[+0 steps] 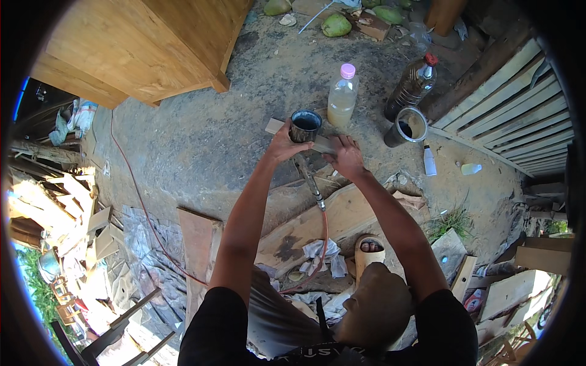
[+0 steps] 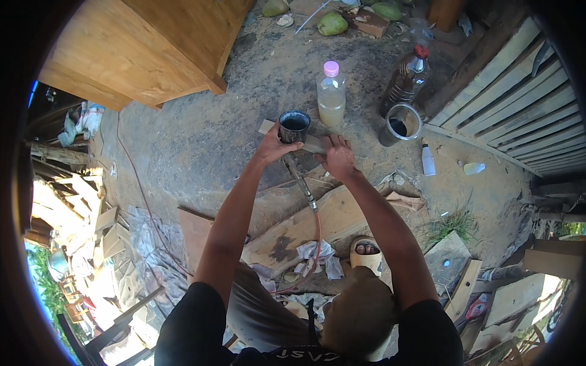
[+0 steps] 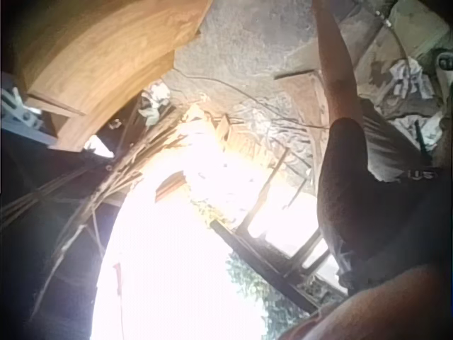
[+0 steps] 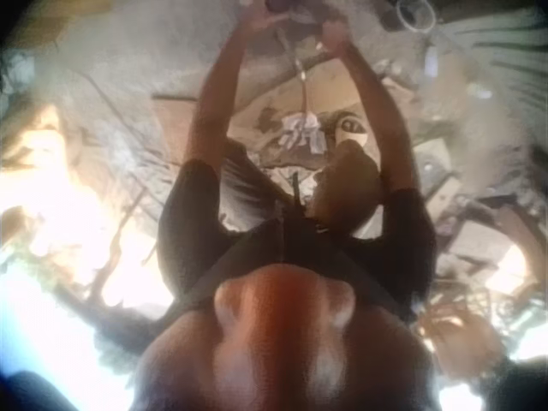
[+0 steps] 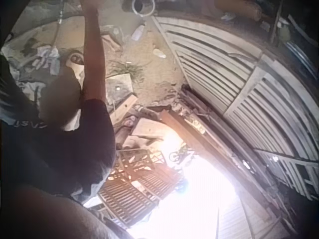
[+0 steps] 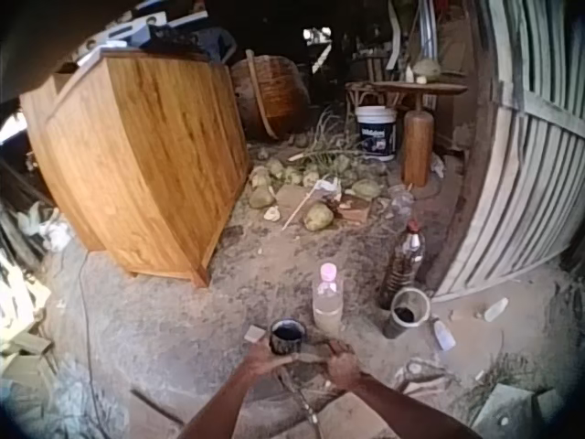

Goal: The person wipes a black frame with a cloth, then pours liquid from a container into a paint sprayer cup and attaches the cup to the sprayer.

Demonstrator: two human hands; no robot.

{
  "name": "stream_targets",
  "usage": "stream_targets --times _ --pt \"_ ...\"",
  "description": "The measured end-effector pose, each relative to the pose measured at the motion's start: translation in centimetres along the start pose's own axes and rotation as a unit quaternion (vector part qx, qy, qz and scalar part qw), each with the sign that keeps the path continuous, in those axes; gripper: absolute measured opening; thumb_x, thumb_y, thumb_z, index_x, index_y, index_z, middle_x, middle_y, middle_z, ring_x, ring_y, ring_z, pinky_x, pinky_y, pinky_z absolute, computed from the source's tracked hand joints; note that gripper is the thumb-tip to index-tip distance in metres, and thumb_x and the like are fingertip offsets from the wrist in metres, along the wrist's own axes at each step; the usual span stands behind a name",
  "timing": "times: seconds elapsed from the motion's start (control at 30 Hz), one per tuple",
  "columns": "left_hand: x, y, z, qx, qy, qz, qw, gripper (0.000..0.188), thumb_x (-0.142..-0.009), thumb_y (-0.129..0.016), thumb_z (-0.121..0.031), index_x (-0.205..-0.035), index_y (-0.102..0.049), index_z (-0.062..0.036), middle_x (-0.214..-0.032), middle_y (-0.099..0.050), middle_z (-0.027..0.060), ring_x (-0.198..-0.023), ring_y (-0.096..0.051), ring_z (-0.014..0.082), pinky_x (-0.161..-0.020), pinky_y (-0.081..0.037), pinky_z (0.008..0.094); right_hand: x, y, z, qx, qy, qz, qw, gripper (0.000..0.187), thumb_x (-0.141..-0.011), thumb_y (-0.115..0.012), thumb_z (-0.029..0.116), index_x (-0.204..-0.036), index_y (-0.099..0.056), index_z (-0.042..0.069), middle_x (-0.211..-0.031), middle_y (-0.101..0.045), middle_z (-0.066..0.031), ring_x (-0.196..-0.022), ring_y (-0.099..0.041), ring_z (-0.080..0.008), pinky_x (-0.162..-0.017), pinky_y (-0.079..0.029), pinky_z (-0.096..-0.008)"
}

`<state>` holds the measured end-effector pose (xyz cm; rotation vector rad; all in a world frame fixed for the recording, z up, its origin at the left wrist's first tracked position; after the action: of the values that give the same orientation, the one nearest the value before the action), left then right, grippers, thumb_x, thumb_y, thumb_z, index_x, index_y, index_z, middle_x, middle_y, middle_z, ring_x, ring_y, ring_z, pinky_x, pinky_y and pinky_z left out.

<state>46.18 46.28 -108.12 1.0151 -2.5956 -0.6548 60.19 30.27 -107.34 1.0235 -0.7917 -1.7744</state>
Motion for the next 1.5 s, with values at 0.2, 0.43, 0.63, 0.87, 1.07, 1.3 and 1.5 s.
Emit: stream_targets --times 0.2,0.43,0.63,0.87,1.07,1.3,1.5 --pt "0.5 0.2 -1.4 0.019 -0.002 0.019 1.0 0.093 -0.068 -0.098 -0.036 -0.142 -0.05 -0.0067 -0.131 -0.066 0.0138 -0.123 -0.063 0.0273 -0.107 -0.05 0.0414 -0.3 -0.6 -0.5 0.012 0.009 0.042 0.999 0.054 -0.08 -0.081 0.025 -0.127 -0.061 0.008 -0.117 -0.061 -0.0139 -0.114 -0.06 -0.034 -0.096 -0.048 -0.0494" --pt "0.4 0.7 -2.4 0.044 -0.012 0.008 0.999 0.092 -0.067 -0.098 -0.036 -0.14 -0.051 -0.0062 -0.127 -0.068 0.0135 -0.118 -0.066 0.026 -0.103 -0.053 0.0408 -0.2 -0.2 -1.1 0.01 -0.008 0.004 1.0 0.049 -0.08 -0.08 0.023 -0.122 -0.062 0.006 -0.115 -0.062 -0.0145 -0.112 -0.06 -0.0347 -0.091 -0.051 -0.05" --pt "-0.2 0.4 -2.7 0.026 0.006 -0.002 1.0 0.093 -0.065 -0.098 -0.038 -0.139 -0.052 -0.0043 -0.127 -0.068 0.015 -0.119 -0.066 0.0264 -0.104 -0.052 0.041 -0.3 1.0 -1.8 0.034 -0.044 -0.042 0.998 0.045 -0.08 -0.08 0.024 -0.118 -0.062 0.006 -0.113 -0.062 -0.014 -0.107 -0.061 -0.0349 -0.088 -0.051 -0.0498" --pt "1.6 0.9 -1.1 0.014 -0.017 -0.01 1.0 0.106 -0.064 -0.098 -0.045 -0.148 -0.046 -0.0037 -0.135 -0.064 0.0192 -0.131 -0.06 0.0316 -0.109 -0.048 0.042 1.2 -1.4 -1.1 -0.018 0.013 -0.026 0.999 0.055 -0.079 -0.08 0.023 -0.129 -0.062 0.008 -0.119 -0.063 -0.0165 -0.111 -0.06 -0.0382 -0.094 -0.049 -0.0507" --pt "0.8 1.5 -1.4 -0.004 -0.031 0.004 0.999 0.11 -0.064 -0.098 -0.043 -0.152 -0.043 -0.0057 -0.137 -0.063 0.0183 -0.13 -0.06 0.0316 -0.109 -0.048 0.0416 0.9 0.3 0.3 -0.042 0.062 -0.014 0.997 0.055 -0.076 -0.082 0.023 -0.126 -0.063 0.008 -0.118 -0.064 -0.0155 -0.108 -0.063 -0.0388 -0.091 -0.053 -0.0514" --pt "1.0 0.6 -1.5 0.023 -0.012 0.019 0.999 0.103 -0.065 -0.098 -0.041 -0.146 -0.045 -0.0037 -0.134 -0.064 0.0177 -0.127 -0.061 0.0309 -0.108 -0.049 0.0409 1.0 -0.6 -0.3 -0.039 0.052 0.031 0.997 0.059 -0.069 -0.088 0.028 -0.12 -0.067 0.008 -0.113 -0.064 -0.0152 -0.103 -0.065 -0.0402 -0.091 -0.055 -0.0495" --pt "1.7 0.4 -2.0 0.014 -0.039 0.018 0.999 0.103 -0.066 -0.098 -0.042 -0.146 -0.045 -0.0041 -0.136 -0.063 0.0181 -0.128 -0.061 0.0304 -0.109 -0.049 0.0413 1.4 -1.1 -0.4 0.008 0.05 0.009 0.999 0.067 -0.071 -0.087 0.036 -0.128 -0.064 0.011 -0.121 -0.06 -0.0164 -0.108 -0.064 -0.0412 -0.095 -0.053 -0.0536"
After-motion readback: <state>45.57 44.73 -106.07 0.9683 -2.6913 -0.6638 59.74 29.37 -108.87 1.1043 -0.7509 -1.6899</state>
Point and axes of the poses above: each hand's wrist, its own x-axis away from the middle knuckle, its own y-axis out of the back of the hand, z = x × y, the point moved 8 cm from there along -x, towards the middle knuckle
